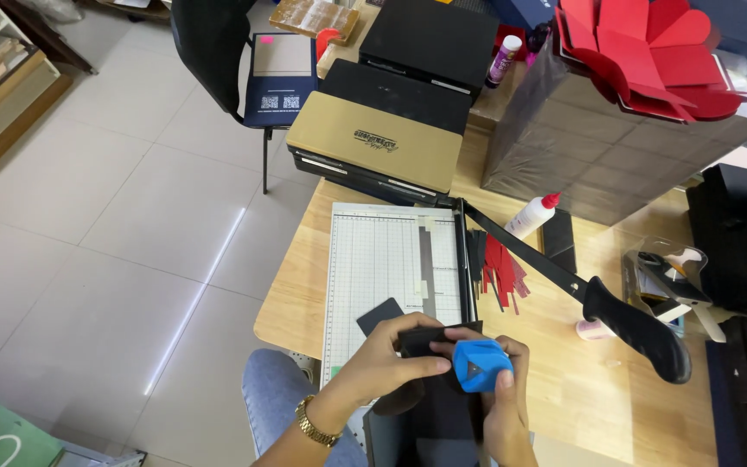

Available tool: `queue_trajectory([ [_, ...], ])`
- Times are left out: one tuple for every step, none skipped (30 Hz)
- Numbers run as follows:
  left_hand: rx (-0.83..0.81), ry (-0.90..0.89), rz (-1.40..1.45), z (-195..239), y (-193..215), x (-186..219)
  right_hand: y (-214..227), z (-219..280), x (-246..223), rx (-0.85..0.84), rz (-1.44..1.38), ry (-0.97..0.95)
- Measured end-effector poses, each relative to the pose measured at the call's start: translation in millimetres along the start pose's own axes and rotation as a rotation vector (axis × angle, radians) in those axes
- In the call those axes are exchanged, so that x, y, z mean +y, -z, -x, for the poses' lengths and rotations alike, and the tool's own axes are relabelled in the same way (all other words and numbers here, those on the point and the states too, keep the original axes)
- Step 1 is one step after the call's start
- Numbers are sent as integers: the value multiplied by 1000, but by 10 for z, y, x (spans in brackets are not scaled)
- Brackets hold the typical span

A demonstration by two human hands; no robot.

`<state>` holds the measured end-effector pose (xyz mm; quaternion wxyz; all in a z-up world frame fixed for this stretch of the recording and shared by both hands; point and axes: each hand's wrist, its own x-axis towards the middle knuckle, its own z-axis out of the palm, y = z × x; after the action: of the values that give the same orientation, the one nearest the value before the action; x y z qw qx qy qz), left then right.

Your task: Cutting cardstock with a paper trimmer and assembling a paper box using tape

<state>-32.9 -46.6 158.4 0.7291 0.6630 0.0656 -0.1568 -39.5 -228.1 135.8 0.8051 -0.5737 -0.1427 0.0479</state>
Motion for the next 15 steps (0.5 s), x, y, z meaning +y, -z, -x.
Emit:
queue_trajectory([
  [44, -42, 23, -39, -12, -88, -52, 21, -14, 70, -27, 22],
  [88, -85, 45, -78, -23, -175, -106, 43, -29, 139, -55, 43],
  [89, -85, 45, -107, -33, -215, -127, 57, -10, 138, -56, 44],
  [140, -98, 86, -136, -42, -256, -148, 71, 11, 148, 11, 122],
  [191, -110, 128, -163, -52, -299, -169, 89, 31, 160, 77, 201],
  [192, -110, 127, -185, -52, -326, -162, 73, 27, 159, 76, 200],
  [208, -118, 151, -197, -57, -363, -155, 70, 22, 112, 145, 239],
  [225, -127, 174, -211, -62, -399, -147, 67, 18, 65, 214, 278],
  [225, -124, 174, -203, -52, -403, -145, 83, 18, 67, 213, 275],
  [223, -127, 171, -195, -43, -405, -144, 98, 16, 64, 187, 271],
  [220, -131, 167, -192, -29, -403, -146, 107, 16, 62, 161, 268],
  [220, -130, 165, -189, -11, -389, -94, 82, 59, 63, 159, 268],
  [234, -117, 146, -186, 4, -376, -40, 57, 102, 80, 89, 328],
  [248, -105, 127, -181, 20, -366, 13, 34, 146, 97, 18, 389],
  [249, -102, 129, -152, 42, -292, 232, 16, 211, 96, 19, 385],
])
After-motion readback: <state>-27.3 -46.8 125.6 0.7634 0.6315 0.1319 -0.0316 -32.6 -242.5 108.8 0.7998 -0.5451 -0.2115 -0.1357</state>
